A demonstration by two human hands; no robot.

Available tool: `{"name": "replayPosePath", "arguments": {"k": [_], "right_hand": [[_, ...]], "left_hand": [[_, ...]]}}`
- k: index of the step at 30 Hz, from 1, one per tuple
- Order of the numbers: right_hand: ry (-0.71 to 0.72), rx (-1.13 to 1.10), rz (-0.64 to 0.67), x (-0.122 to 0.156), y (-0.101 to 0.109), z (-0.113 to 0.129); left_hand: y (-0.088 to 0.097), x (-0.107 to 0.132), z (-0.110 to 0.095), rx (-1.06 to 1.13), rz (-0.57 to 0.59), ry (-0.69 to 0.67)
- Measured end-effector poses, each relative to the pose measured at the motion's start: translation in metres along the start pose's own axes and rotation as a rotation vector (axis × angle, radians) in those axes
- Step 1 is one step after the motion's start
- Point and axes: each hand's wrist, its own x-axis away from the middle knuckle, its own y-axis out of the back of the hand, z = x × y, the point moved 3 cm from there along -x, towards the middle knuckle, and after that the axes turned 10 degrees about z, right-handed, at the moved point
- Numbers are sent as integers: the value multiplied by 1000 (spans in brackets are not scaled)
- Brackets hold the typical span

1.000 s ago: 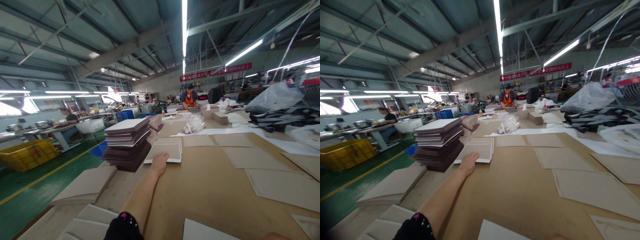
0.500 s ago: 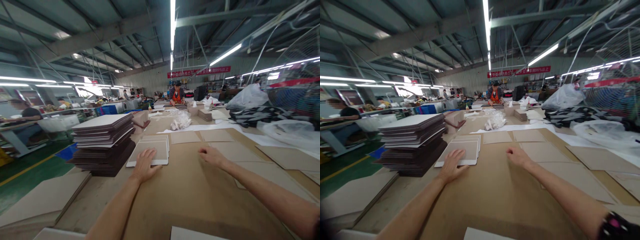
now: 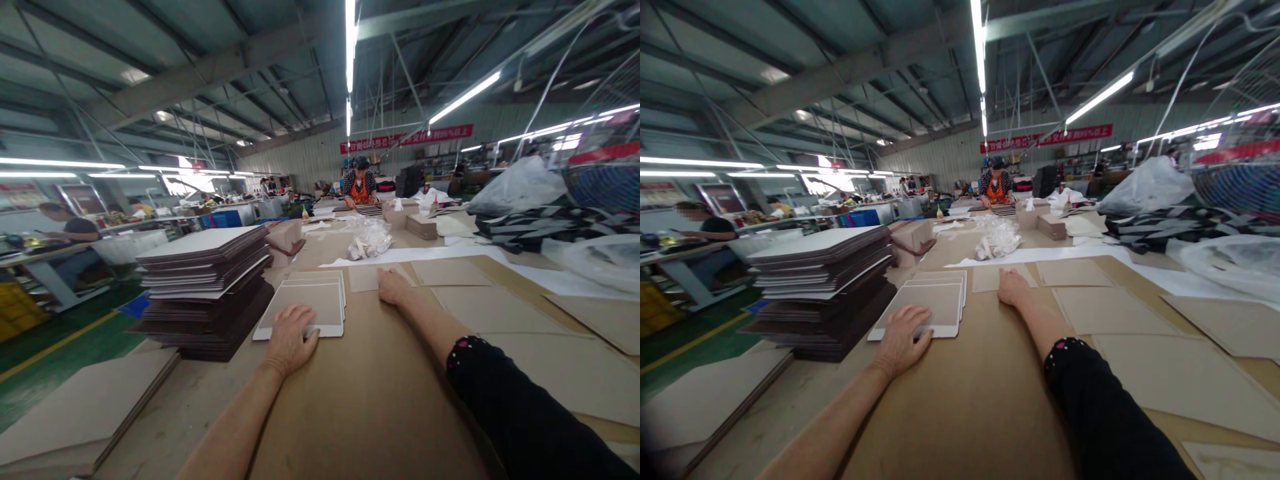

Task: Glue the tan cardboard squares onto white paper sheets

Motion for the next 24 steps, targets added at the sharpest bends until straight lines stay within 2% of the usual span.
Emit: {"name": "replayPosePath", "arguments": {"k": [3, 6, 13, 18, 21, 24], "right_hand": [[-7, 12, 0, 10, 0, 0], [12, 20, 11, 39, -2, 3], [96, -21, 22, 142, -7, 15], [154, -112, 44, 206, -11, 27], [174, -200, 68, 230, -6, 18], [71, -294, 31, 235, 11, -11]], "left_hand": [[-1, 0, 0, 5, -8, 2], [0, -1, 0, 13, -20, 10], [7, 1, -1, 4, -36, 73], [18, 9, -9, 21, 16, 84], [26, 16, -25, 76, 56, 85], [32, 25, -47, 170, 116, 97]]}}
